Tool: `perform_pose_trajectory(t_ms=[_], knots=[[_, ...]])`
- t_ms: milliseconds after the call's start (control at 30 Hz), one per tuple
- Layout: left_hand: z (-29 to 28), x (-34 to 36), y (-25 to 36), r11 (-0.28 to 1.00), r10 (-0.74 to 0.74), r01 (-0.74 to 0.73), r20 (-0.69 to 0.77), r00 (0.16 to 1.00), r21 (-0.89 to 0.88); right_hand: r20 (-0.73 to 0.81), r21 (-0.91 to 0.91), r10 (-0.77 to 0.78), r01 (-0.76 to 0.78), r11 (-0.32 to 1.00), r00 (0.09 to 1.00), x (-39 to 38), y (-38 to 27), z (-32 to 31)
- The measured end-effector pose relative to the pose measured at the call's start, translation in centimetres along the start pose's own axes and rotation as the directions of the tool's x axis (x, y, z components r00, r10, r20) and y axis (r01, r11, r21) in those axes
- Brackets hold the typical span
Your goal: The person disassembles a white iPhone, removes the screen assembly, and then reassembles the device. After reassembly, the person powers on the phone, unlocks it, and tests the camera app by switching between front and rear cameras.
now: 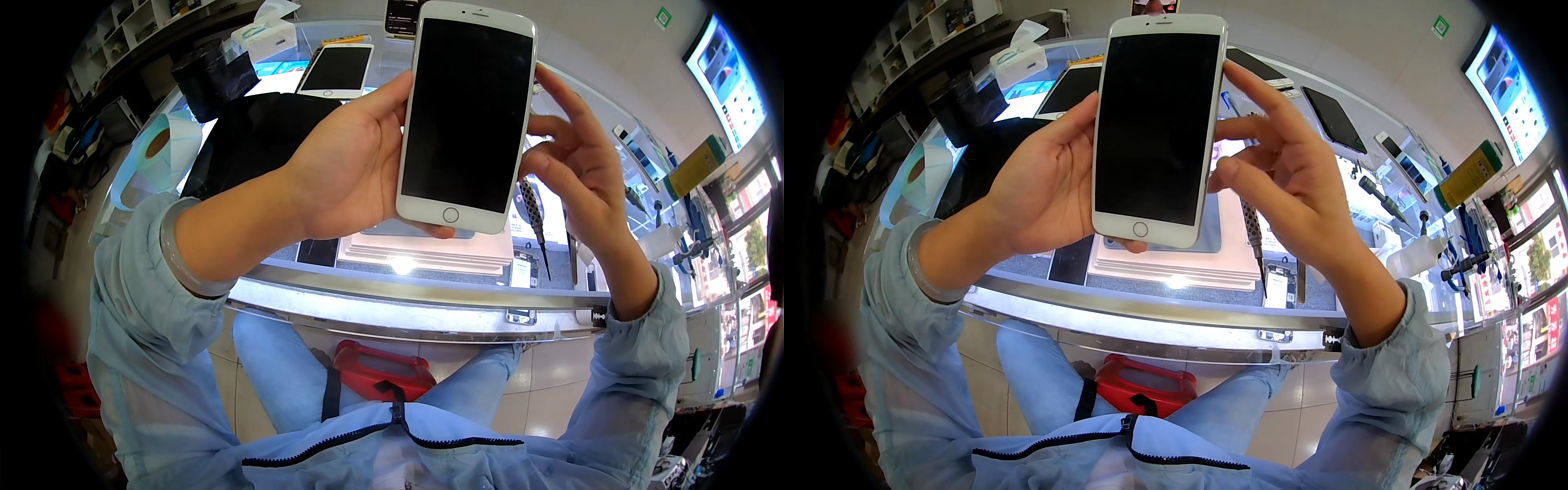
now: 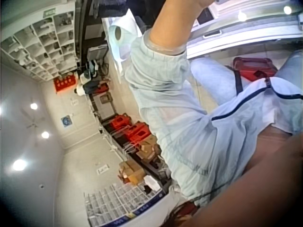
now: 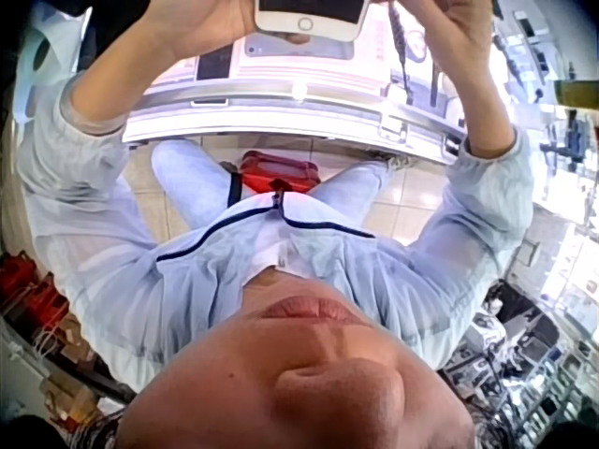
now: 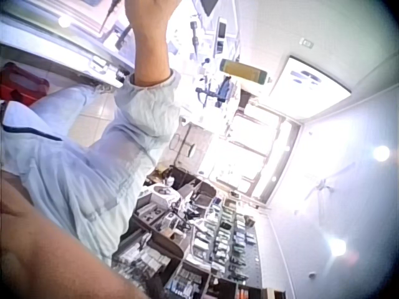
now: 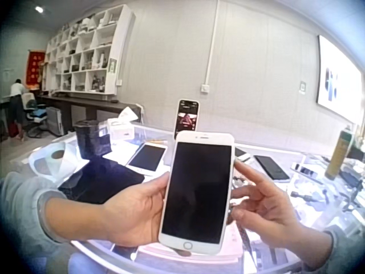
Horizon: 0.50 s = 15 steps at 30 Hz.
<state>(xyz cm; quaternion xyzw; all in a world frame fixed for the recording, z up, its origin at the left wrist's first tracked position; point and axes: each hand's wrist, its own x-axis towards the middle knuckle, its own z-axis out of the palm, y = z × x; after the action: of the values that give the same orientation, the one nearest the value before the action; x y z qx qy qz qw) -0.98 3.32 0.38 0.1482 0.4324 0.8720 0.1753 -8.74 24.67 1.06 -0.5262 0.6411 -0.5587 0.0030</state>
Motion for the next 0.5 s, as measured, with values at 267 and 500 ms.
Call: perform_pose_trajectory(t_ms=[267,500], knots=[[-0.18,-0.05,-0.12,1.0,0.026,-0.026,0.012,1.0,0.013,-0.013,-0.008,0.131,-0.131,0.991,0.991,-0.18,-0.6,-0.2],[-0.11,-0.1,-0.09,1.0,0.026,-0.026,-0.013,1.0,-0.005,-0.027,0.079,0.231,-0.228,0.97,0.973,-0.01,-0.67,0.0]])
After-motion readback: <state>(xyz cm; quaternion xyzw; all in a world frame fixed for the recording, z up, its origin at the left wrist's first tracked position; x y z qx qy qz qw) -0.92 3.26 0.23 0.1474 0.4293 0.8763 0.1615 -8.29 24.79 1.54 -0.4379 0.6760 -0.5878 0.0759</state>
